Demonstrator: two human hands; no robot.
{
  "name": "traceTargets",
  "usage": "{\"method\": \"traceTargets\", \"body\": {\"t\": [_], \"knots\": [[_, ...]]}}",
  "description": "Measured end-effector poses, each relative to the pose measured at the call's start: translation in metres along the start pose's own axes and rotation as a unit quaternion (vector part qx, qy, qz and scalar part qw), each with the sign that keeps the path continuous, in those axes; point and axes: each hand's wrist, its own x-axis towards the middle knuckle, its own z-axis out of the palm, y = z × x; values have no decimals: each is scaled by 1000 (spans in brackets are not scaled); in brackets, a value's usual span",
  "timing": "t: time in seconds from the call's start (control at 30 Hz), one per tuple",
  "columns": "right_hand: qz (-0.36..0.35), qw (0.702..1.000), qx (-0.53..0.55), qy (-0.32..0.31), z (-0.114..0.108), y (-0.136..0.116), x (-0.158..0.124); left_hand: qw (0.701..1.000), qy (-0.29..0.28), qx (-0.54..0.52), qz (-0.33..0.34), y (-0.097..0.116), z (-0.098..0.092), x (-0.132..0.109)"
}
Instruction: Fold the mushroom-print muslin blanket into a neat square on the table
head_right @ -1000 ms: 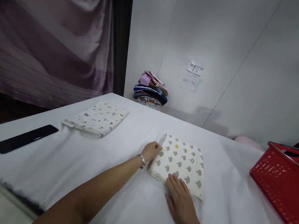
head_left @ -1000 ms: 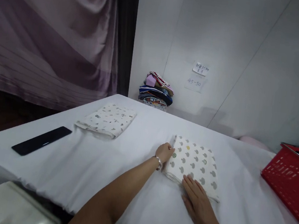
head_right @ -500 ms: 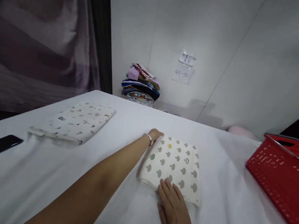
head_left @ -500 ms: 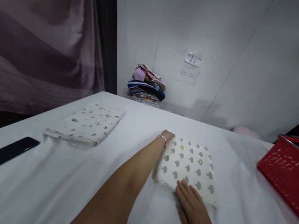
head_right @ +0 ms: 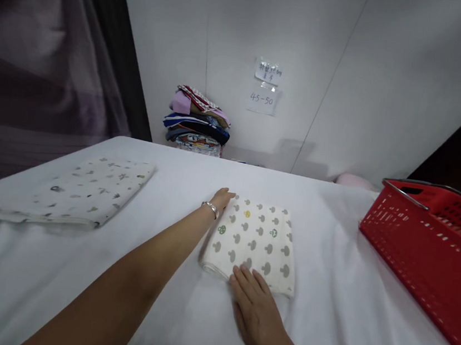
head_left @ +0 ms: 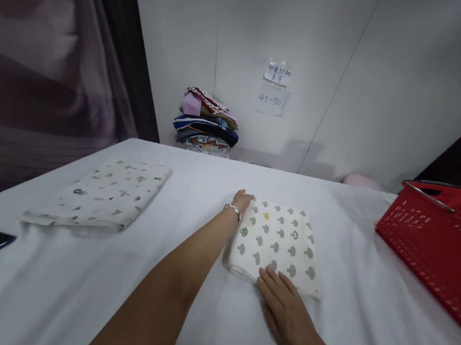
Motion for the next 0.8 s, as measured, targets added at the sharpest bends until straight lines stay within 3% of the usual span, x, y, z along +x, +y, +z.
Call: {"method": "traceTargets", "body": {"t": [0.1, 0.17, 0.23, 0.3, 0.43, 0.57, 0.7, 0.8], "knots": [[-5, 1000, -7, 7, 1, 0, 0, 998, -4, 54, 23, 5, -9, -27], [-6, 1000, -9, 8, 1, 0, 0, 982, -24, 142, 121, -1, -12, -56], [-4, 1000, -5, 9, 1, -1, 0, 934, -55, 258, 243, -16, -12, -87], [-5, 1000, 3, 10, 0, -1, 1, 888, -78, 341, 299, -35, -13, -113], [-4, 1000, 11, 11, -1, -1, 2, 857, -78, 417, 292, -56, -15, -133], [9, 1000, 15, -7, -3, -4, 2, 848, -75, 437, 290, -44, -16, -136], [32, 997, 58, -40, -17, -2, 6, 817, -56, 447, 361, -37, -16, -153], [89, 993, 79, -5, -29, 15, 11, 806, -73, 454, 373, -45, -15, -164]]}}
